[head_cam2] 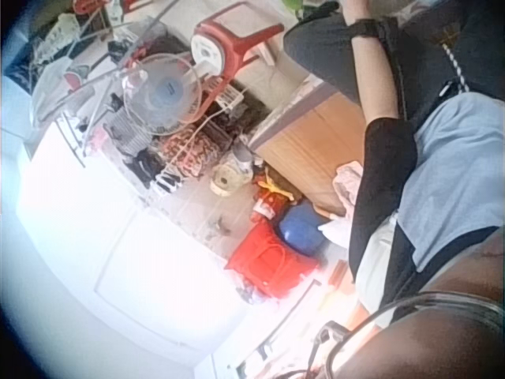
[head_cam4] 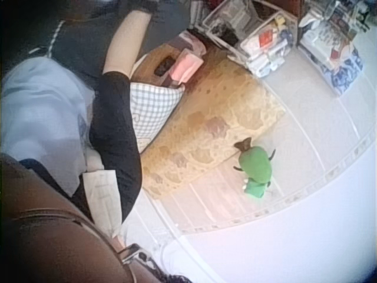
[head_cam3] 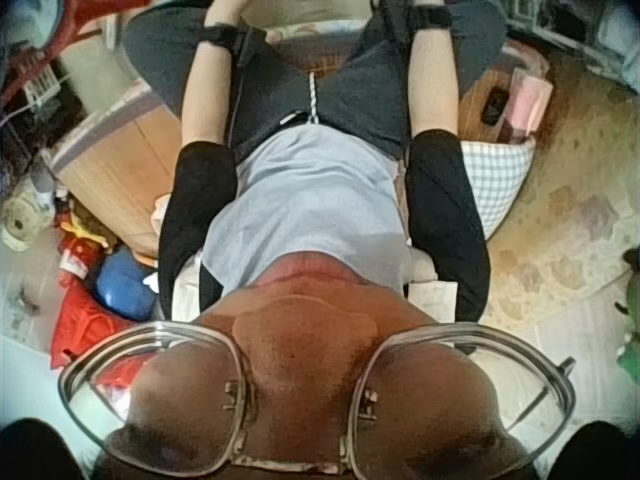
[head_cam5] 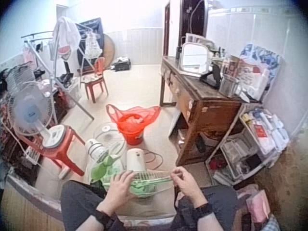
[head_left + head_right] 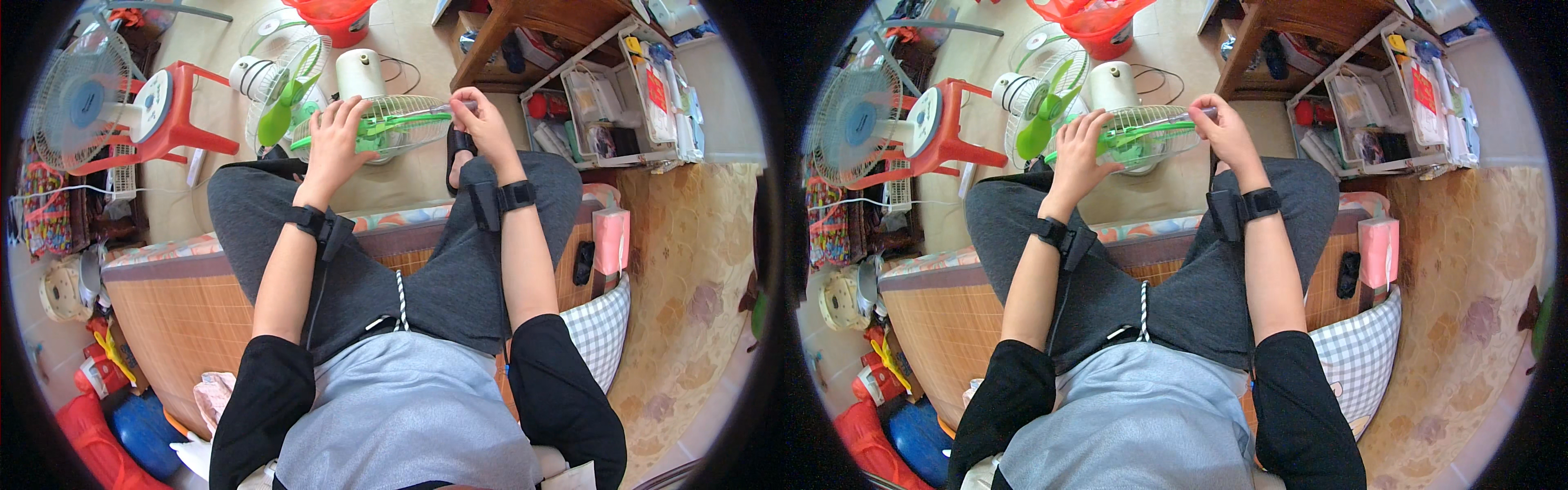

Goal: The recorder is repairing a fan by attaching the grill.

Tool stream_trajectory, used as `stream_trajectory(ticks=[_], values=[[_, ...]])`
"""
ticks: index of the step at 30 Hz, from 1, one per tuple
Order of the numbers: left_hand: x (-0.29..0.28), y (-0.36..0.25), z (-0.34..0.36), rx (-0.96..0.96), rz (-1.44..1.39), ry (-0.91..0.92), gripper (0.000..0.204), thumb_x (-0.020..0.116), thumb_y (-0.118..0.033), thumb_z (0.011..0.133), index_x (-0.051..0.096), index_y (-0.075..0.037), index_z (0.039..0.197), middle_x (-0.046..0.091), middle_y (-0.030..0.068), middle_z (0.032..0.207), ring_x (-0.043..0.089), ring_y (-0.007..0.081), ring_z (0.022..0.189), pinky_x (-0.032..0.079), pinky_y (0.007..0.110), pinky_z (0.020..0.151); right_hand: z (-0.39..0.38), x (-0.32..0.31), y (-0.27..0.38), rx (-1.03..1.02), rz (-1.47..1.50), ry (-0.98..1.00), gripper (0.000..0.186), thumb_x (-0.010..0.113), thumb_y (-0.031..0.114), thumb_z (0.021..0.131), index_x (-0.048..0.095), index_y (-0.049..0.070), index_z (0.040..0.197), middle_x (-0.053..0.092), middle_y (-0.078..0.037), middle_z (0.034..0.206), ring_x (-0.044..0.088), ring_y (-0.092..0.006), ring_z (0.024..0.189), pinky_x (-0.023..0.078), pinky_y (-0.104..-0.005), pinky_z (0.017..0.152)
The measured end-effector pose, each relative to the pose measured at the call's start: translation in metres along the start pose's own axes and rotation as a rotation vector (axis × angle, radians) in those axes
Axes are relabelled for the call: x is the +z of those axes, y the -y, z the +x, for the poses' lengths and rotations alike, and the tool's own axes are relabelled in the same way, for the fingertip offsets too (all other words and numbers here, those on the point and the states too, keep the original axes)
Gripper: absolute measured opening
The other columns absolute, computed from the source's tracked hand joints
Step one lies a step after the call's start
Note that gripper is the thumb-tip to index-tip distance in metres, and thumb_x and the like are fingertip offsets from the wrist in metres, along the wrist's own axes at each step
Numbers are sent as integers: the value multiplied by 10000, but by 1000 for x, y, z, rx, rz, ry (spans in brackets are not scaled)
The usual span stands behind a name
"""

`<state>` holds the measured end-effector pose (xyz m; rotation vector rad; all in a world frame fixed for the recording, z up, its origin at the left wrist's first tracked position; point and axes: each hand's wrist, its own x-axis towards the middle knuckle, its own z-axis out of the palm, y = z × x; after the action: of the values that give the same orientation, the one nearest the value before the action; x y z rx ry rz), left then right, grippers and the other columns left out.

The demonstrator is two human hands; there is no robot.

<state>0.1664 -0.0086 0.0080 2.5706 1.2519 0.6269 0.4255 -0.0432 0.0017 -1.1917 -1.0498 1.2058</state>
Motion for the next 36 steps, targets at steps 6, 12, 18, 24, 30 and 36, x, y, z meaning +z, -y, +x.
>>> stream_trajectory(ticks=[6,12,18,24,30,36], values=[[-1,3,2,4,7,-14,846,815,-228,522,420,-148,1266,460,54,1283,408,272,1183,288,430,984,-11,3,3,63,-405,171,203,639,167,829,654,-8,930,641,-19,806,557,-80,737,447,-227,677],[1,4,2,7,-7,-18,844,816,-241,517,428,-140,1259,461,61,1272,410,277,1184,293,497,969,-7,2,4,3,-493,160,237,631,197,832,659,-27,904,672,-52,802,571,-90,726,453,-239,681],[-1,6,1,30,-11,-10,843,820,-214,506,434,-130,1250,472,59,1252,417,282,1170,294,492,965,-2,-1,9,142,-390,277,261,580,228,876,656,-22,863,553,15,652,454,-39,593,361,-203,533],[-3,6,1,25,-32,-12,834,821,-210,505,443,-127,1245,471,62,1258,414,281,1175,294,493,964,0,-5,3,506,-62,362,229,563,230,890,626,15,841,409,83,584,295,-1,503,203,-193,436],[1,4,2,3,-46,-52,819,816,-205,515,455,-129,1246,467,61,1274,414,278,1180,298,495,960,-15,10,9,227,-194,236,145,614,162,851,609,17,848,498,59,695,428,-22,657,351,-183,579],[0,3,2,4,-11,-32,835,819,-227,515,452,-136,1258,469,44,1290,414,270,1184,289,420,979,-16,8,6,120,-425,225,198,619,156,845,618,-30,914,558,36,751,473,-49,695,398,-207,639]])
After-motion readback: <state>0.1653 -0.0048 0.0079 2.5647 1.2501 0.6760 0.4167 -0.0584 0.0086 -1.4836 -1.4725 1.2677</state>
